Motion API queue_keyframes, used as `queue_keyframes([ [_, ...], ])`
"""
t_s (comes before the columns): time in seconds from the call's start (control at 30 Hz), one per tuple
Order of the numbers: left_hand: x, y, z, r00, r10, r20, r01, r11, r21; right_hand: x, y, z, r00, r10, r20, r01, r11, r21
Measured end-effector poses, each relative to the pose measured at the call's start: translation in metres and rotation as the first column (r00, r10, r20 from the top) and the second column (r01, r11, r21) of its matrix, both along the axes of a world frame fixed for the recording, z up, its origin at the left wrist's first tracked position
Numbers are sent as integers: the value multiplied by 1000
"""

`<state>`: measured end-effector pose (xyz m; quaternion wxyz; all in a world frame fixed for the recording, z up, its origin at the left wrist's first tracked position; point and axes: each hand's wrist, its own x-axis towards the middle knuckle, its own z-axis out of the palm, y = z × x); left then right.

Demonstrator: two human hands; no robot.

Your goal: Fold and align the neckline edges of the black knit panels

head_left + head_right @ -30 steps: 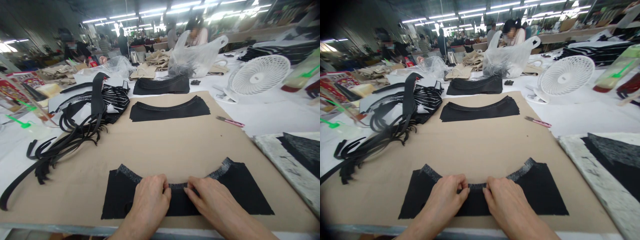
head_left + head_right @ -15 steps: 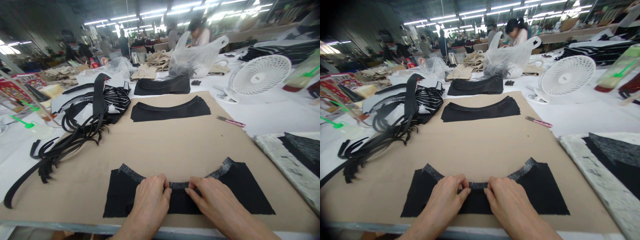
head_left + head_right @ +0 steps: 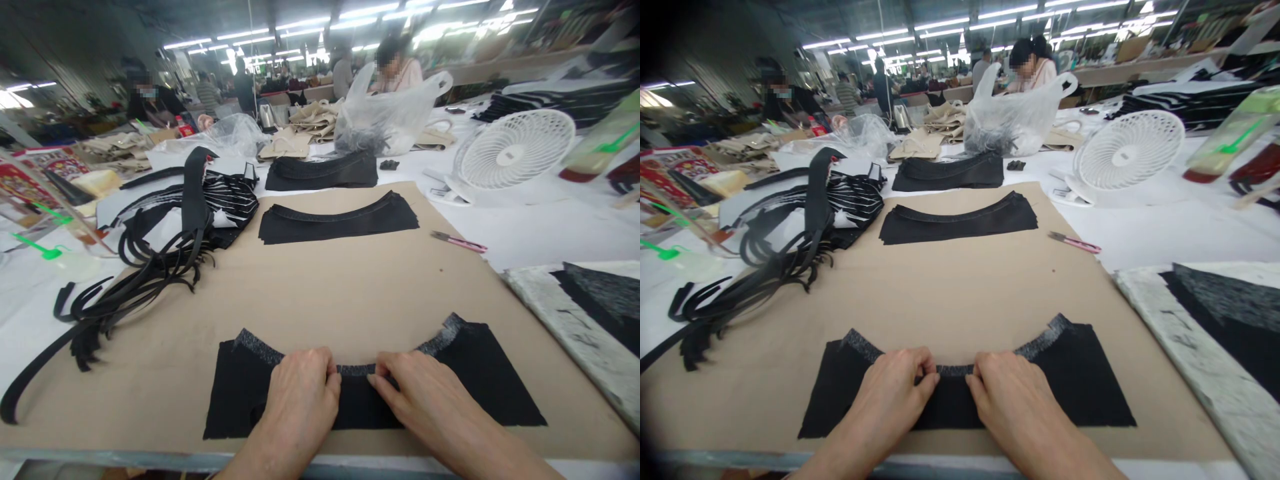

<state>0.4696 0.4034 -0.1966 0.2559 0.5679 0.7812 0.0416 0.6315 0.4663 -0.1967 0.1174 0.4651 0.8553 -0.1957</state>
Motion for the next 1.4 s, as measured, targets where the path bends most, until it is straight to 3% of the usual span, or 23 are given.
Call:
queue_keyframes([
  [0.57, 13, -5, 7, 996, -52, -72, 46, 996, -79, -3, 0, 3, 998, 9, 63, -11, 1000, 18],
  [0.8, 13, -4, 8, 998, 9, -58, -14, 996, -85, -2, -1, 6, 998, -13, 60, 12, 1000, 21],
  [0.9, 11, -7, 6, 998, -6, -56, 6, 1000, 0, -2, -2, 6, 999, -7, 49, 5, 999, 36],
  [0.97, 10, -11, 1, 995, -37, -94, 51, 988, 144, -2, -2, 6, 999, -6, 41, 4, 999, 42],
  [1.07, 12, -18, -12, 987, -82, -142, 136, 893, 428, -3, -1, 7, 999, -6, 46, 4, 999, 43],
  [1.1, 14, -20, -19, 981, -125, -147, 185, 827, 531, -3, -1, 7, 999, -7, 50, 5, 999, 43],
  [1.17, 17, -24, -33, 954, -231, -189, 295, 639, 710, -3, -1, 7, 999, -7, 52, 4, 999, 46],
  [1.23, 20, -27, -46, 907, -325, -269, 404, 486, 775, -2, -2, 7, 999, -5, 44, 3, 999, 54],
  [1.3, 20, -30, -57, 850, -382, -363, 512, 433, 742, -1, -4, 6, 999, 0, 33, -2, 998, 68],
  [1.4, 18, -33, -67, 793, -408, -452, 604, 432, 670, 0, -6, 4, 1000, -1, 18, 0, 996, 94],
])
